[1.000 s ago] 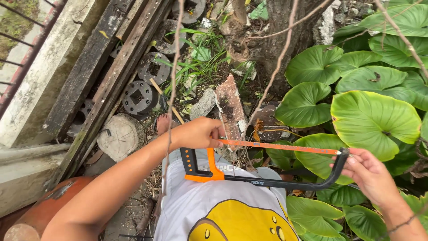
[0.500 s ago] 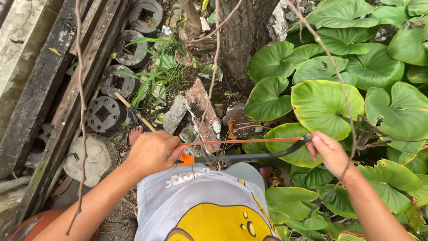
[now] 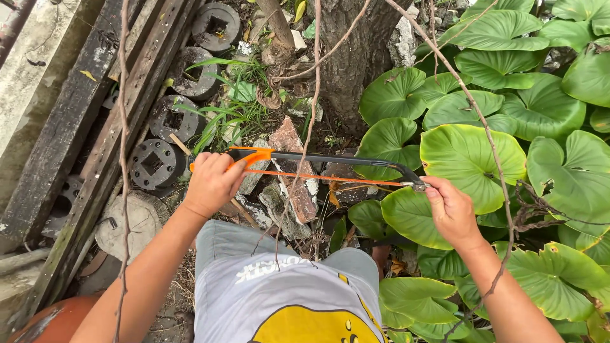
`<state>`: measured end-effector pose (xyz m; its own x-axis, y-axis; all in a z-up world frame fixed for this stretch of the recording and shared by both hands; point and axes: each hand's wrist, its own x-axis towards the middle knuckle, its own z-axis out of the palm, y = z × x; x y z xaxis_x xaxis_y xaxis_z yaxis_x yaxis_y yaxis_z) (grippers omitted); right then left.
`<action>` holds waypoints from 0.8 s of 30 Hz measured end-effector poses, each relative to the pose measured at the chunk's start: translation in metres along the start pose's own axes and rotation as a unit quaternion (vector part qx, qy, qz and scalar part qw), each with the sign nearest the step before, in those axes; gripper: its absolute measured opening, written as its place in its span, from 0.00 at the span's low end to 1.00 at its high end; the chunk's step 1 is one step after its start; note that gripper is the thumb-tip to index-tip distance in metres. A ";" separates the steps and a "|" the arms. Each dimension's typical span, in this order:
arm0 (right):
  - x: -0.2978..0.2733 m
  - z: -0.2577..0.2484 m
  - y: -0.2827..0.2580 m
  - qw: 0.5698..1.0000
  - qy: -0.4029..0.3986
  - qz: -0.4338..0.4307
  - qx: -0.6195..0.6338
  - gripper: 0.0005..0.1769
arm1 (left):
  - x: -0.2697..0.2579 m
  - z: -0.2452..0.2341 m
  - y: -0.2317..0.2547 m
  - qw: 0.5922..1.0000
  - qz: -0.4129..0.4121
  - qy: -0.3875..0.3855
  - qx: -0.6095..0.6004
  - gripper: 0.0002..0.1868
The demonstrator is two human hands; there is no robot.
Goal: Attempting to cut a small tree branch with a hacksaw.
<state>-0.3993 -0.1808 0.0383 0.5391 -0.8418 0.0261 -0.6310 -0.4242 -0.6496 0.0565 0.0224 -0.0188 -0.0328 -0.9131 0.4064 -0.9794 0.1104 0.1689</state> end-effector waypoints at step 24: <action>0.039 -0.022 -0.089 0.960 0.012 -0.259 -0.110 0.13 | 0.025 -0.019 -0.023 0.999 0.043 0.024 0.010 0.09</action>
<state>-0.3341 -0.1836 0.1141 0.8010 -0.5059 0.3202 -0.3868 -0.8454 -0.3683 0.0820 0.0047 0.0043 -0.1070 -0.8804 0.4619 -0.9775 0.1782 0.1132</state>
